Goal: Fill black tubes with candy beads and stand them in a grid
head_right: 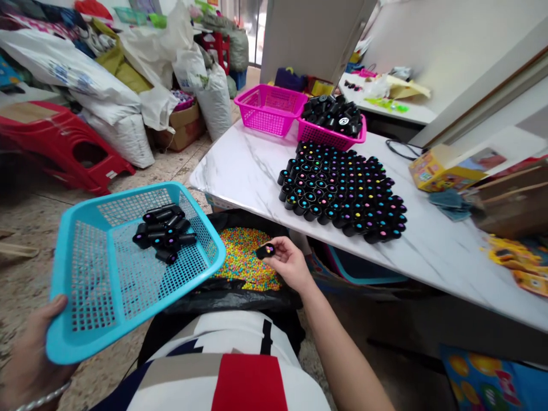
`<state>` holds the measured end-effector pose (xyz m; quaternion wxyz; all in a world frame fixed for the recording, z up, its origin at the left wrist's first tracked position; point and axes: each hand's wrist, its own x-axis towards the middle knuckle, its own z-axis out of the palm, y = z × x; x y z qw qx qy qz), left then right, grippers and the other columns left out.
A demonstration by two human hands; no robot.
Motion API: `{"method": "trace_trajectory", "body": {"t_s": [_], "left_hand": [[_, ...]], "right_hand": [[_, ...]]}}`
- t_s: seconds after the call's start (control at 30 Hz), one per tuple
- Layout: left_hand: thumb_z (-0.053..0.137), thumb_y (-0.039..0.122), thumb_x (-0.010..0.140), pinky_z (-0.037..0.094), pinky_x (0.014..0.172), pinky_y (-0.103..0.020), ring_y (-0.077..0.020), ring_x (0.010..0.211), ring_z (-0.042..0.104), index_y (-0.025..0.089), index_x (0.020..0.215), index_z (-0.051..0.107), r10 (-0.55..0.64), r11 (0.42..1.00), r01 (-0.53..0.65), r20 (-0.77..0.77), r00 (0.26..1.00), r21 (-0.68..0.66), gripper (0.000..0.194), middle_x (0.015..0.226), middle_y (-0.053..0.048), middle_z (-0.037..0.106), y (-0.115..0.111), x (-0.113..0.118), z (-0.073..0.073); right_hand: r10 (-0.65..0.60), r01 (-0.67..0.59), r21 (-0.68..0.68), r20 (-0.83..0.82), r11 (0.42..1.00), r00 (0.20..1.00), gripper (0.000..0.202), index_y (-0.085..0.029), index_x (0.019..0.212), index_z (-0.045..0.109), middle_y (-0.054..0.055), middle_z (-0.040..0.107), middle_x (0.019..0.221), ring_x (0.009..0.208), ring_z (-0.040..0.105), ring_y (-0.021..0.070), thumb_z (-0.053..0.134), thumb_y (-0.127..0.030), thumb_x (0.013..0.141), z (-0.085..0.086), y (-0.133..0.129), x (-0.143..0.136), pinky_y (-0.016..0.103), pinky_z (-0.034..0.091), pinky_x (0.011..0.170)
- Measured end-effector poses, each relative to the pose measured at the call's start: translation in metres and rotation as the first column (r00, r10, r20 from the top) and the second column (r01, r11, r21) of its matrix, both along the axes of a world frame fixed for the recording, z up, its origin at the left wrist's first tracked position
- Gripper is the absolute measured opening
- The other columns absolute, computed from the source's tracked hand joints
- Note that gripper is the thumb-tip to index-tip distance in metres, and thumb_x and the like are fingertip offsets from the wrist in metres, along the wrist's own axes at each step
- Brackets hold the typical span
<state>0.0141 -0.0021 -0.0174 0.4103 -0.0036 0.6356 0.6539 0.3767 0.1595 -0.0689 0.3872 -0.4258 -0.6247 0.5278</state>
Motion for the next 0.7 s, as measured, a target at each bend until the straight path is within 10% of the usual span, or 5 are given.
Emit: {"method": "trace_trajectory", "body": {"t_s": [0.5, 0.7], "left_hand": [[0.070, 0.033, 0.073, 0.055, 0.083, -0.033, -0.0281, 0.102, 0.064, 0.025, 0.108, 0.071, 0.001, 0.999, 0.001, 0.056, 0.998, -0.040, 0.036, 0.108, 0.000, 0.072, -0.003, -0.005, -0.008], [0.084, 0.041, 0.055, 0.058, 0.068, -0.028, -0.0305, 0.100, 0.065, 0.027, 0.106, 0.072, -0.012, 0.998, 0.016, 0.082, 0.997, -0.055, 0.054, 0.104, 0.003, 0.072, -0.002, -0.006, -0.007]], "right_hand": [[-0.255, 0.130, 0.430, 0.248, 0.894, 0.935, 0.027, -0.022, 0.103, 0.061, 0.004, 0.067, 0.102, 0.095, 0.064, 0.0204, 0.064, -0.016, 0.076, 0.025, -0.010, -0.022, 0.036, 0.053, 0.089], [-0.280, 0.180, 0.411, 0.199, 0.894, 0.939, 0.031, -0.022, 0.107, 0.058, 0.003, 0.065, 0.097, 0.086, 0.065, 0.0171, 0.066, -0.019, 0.077, 0.024, -0.011, -0.022, 0.031, 0.055, 0.082]]}}
